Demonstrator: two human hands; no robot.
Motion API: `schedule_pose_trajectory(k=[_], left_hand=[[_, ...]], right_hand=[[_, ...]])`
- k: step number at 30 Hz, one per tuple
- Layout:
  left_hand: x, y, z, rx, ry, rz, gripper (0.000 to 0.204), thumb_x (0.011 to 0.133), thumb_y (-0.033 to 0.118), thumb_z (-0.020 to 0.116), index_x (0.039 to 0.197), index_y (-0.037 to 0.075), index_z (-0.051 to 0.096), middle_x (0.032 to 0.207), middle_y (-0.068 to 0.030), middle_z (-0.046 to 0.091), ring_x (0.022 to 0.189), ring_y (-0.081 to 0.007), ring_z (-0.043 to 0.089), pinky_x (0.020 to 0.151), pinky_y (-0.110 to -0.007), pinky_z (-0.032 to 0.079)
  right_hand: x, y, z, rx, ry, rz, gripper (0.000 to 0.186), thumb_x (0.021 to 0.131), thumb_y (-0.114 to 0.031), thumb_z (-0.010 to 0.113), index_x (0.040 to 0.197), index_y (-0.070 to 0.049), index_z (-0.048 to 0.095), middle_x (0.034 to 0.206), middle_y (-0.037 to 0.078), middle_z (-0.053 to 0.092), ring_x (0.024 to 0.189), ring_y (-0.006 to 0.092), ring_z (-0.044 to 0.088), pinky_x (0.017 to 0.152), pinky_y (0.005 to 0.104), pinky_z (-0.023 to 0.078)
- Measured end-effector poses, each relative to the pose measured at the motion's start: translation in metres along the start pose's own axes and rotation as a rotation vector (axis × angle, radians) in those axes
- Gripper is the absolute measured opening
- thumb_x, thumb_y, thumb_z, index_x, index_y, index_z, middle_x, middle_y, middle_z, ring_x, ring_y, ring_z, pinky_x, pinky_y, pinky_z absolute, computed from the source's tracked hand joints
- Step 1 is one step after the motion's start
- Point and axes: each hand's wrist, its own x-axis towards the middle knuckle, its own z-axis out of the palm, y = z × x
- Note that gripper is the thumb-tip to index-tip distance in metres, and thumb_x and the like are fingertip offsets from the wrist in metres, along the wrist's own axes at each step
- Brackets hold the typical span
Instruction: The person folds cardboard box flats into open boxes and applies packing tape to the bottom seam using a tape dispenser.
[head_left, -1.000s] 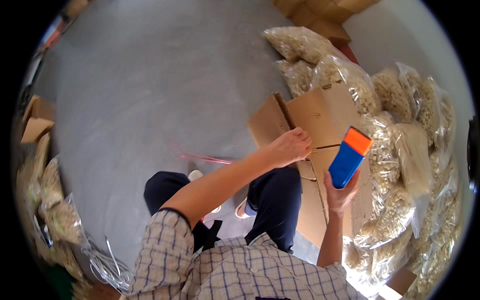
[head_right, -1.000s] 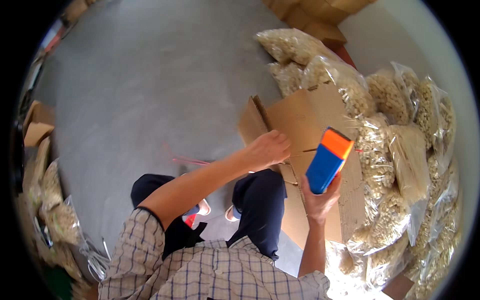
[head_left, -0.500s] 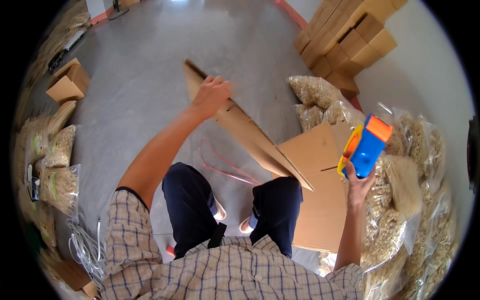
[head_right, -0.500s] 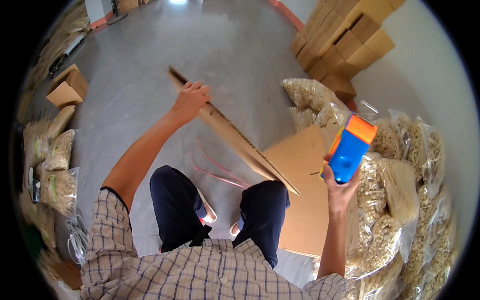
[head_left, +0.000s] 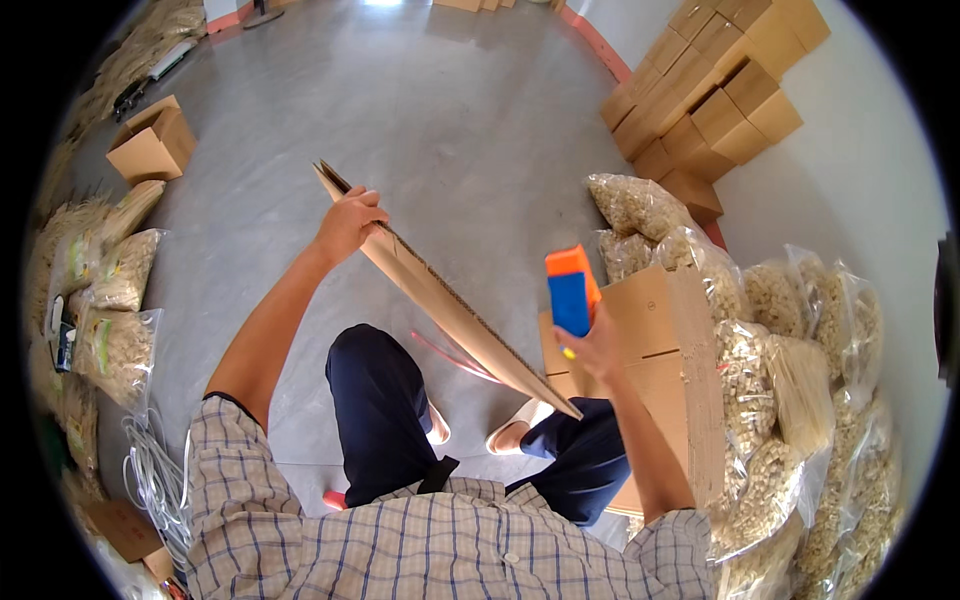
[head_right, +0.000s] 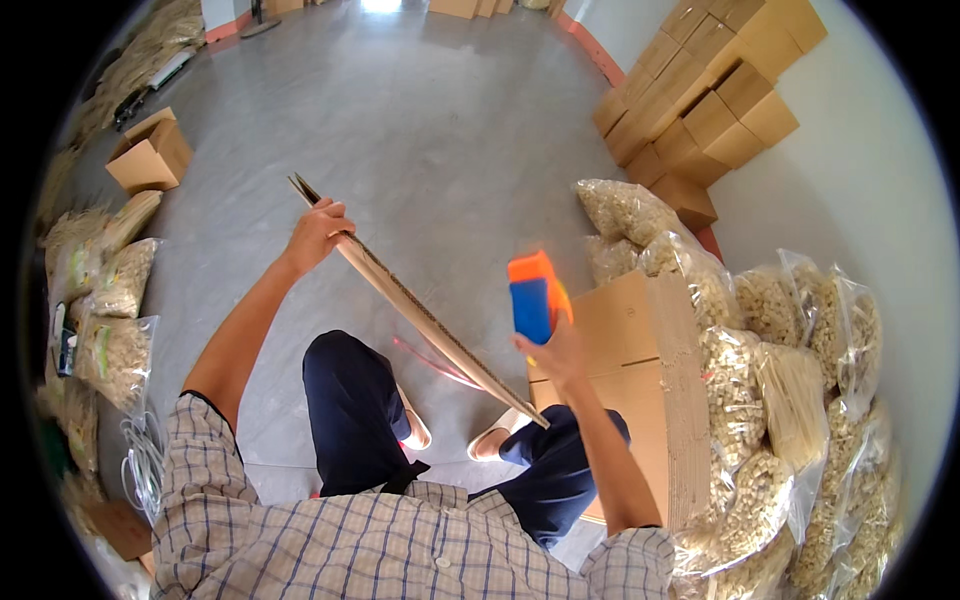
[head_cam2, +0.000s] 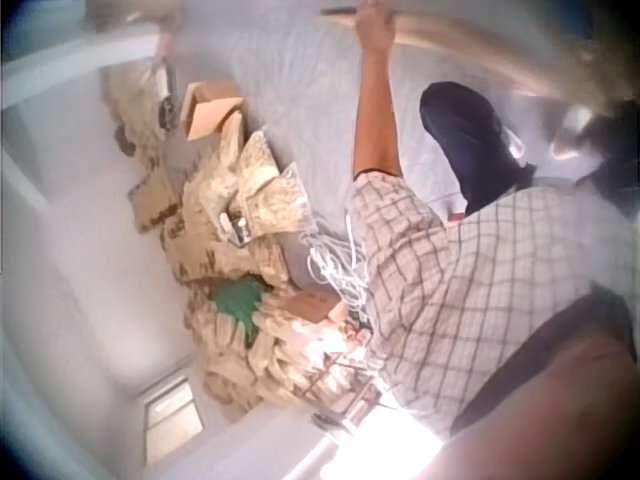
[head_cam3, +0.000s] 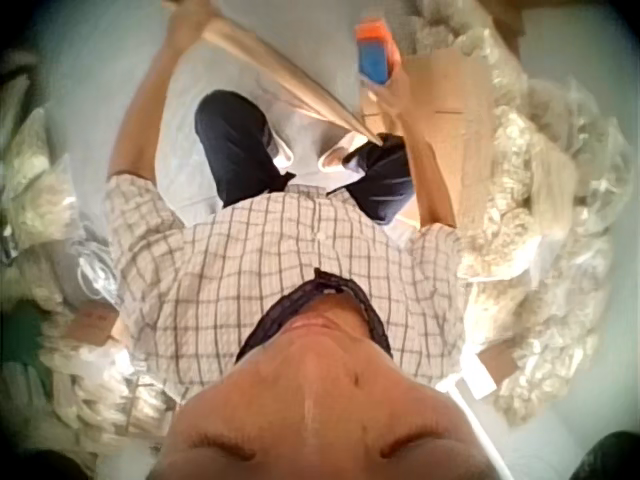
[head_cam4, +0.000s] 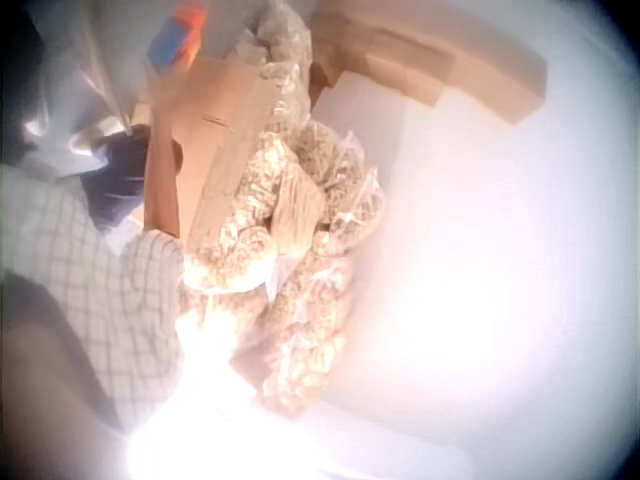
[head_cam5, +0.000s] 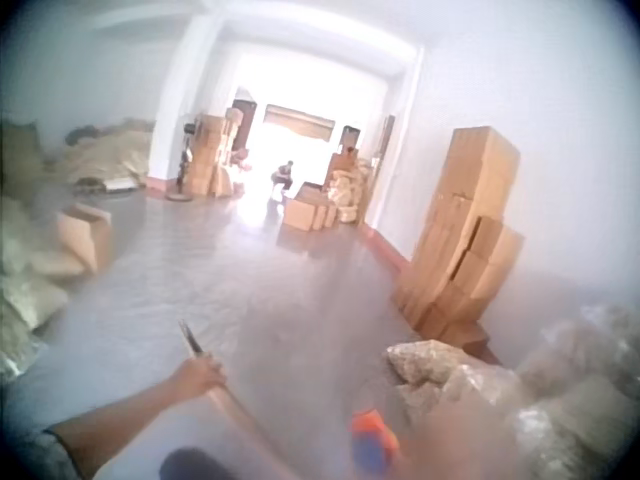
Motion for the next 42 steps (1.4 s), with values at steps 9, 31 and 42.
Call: schedule_pose_trajectory(k=[9, 31, 42], left_hand=[[-0.026, -0.012, 0.060, -0.288, 0.041, -0.331, 0.033, 0.070, 0.003, 0.051, 0.102, 0.007, 0.056, 0.094, -0.0089, 0.053, 0.099, -0.0281, 0.045, 0.085, -0.037, 0.040], [-0.071, -0.031, 0.036, -0.533, -0.283, -0.747, 0.055, 0.062, -0.012, 0.039, 0.114, 0.003, 0.050, 0.092, -0.0146, 0.062, 0.091, -0.0219, 0.057, 0.077, -0.031, 0.044], [-0.032, 0.023, 0.017, -0.011, -0.704, -0.433, 0.069, 0.064, -0.007, 0.051, 0.129, 0.015, 0.035, 0.094, -0.0163, 0.061, 0.090, -0.0315, 0.058, 0.073, -0.038, 0.046]], right_hand=[[-0.045, -0.005, 0.050, 0.099, -0.307, 0.034, 0.080, 0.050, -0.041, 0.082, 0.105, 0.004, 0.045, 0.092, 0.015, 0.056, 0.085, 0.0257, 0.057, 0.074, 0.0326, 0.045], [-0.069, 0.024, -0.005, -0.222, 0.398, 0.373, 0.069, 0.060, -0.044, 0.072, 0.099, 0.008, 0.048, 0.084, 0.024, 0.059, 0.080, 0.0378, 0.059, 0.071, 0.0409, 0.047], [-0.163, -0.028, -0.081, 0.643, 0.167, 0.220, 0.043, 0.060, -0.007, 0.073, 0.096, 0.004, 0.052, 0.077, 0.009, 0.059, 0.066, 0.0154, 0.060, 0.062, 0.0276, 0.050]])
